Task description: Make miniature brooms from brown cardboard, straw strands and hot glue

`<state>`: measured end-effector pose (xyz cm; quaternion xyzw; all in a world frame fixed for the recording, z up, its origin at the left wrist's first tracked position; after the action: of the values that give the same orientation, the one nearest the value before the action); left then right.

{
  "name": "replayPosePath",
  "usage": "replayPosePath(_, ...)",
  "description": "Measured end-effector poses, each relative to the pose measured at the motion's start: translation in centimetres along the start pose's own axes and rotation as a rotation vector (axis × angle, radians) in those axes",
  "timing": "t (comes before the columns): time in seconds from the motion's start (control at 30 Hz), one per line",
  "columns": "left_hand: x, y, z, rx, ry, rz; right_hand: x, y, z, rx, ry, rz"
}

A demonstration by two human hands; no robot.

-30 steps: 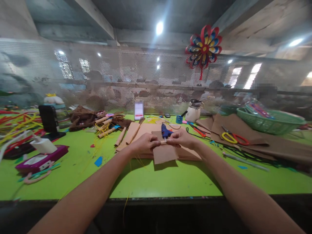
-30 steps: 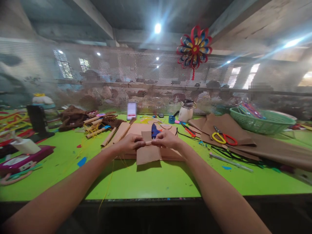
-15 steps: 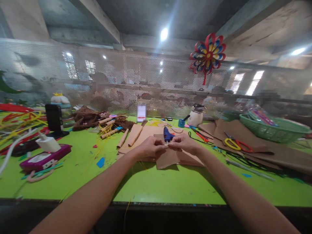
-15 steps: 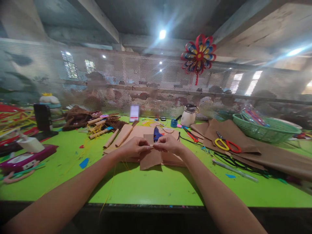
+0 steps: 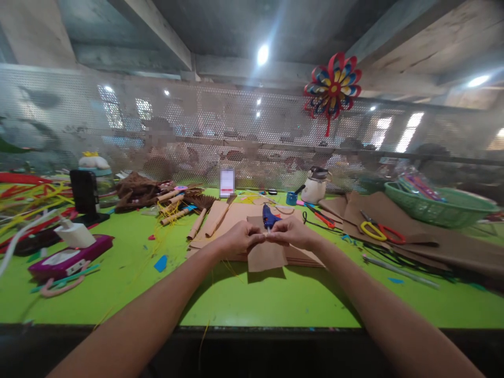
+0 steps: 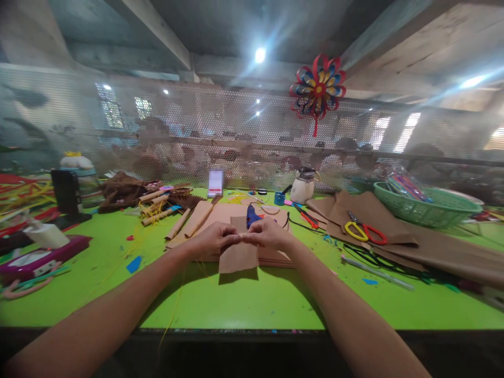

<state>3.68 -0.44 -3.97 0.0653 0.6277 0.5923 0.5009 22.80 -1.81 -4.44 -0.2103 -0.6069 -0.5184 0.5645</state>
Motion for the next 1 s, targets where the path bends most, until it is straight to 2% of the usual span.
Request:
replayPosePath(0.2,0.2,-0.2,-0.1,0.059,0.036,-0.151,0.9,-0.1,-0.4,0.031,-0.063,0.008)
replayPosePath(0.5,0.6,0.0,-0.1,0.113,0.083,-0.233,0.6,-0.2,-0.4,0.097,-0.054,0.087)
replayPosePath(0.6,0.5,-0.1,-0.1,0.102,0.05,-0.261,0.7,-0.4,-0.5,0.072,-0.02,0.08)
replayPosePath(0.73,0.3,-0.1,-0.3,0.111,0.106,-0.336,0.6,-0.3,-0.5,0.048,-0.013,0.137)
replayPosePath(0.87,0.7,-0.1,-0.3,0.078,0.115,-0.27,-0.2,0.3,-0.2,0.002,-0.012,0.186)
replayPosePath(1.0,1.1,-0.1,-0.3,0.091,0.109,-0.214,-0.8,0.5,-0.1,0.031,-0.025,0.17)
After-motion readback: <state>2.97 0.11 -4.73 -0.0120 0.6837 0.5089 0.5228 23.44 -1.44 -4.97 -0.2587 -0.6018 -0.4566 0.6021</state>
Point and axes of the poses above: each hand's wrist, its own z-axis towards the middle knuckle, its own y-axis out of the back of the hand, x = y × z, the point moved 1 cm from there along z, towards the middle knuckle, and after that the axes turned 7 degrees about z, right-handed, at the moved point
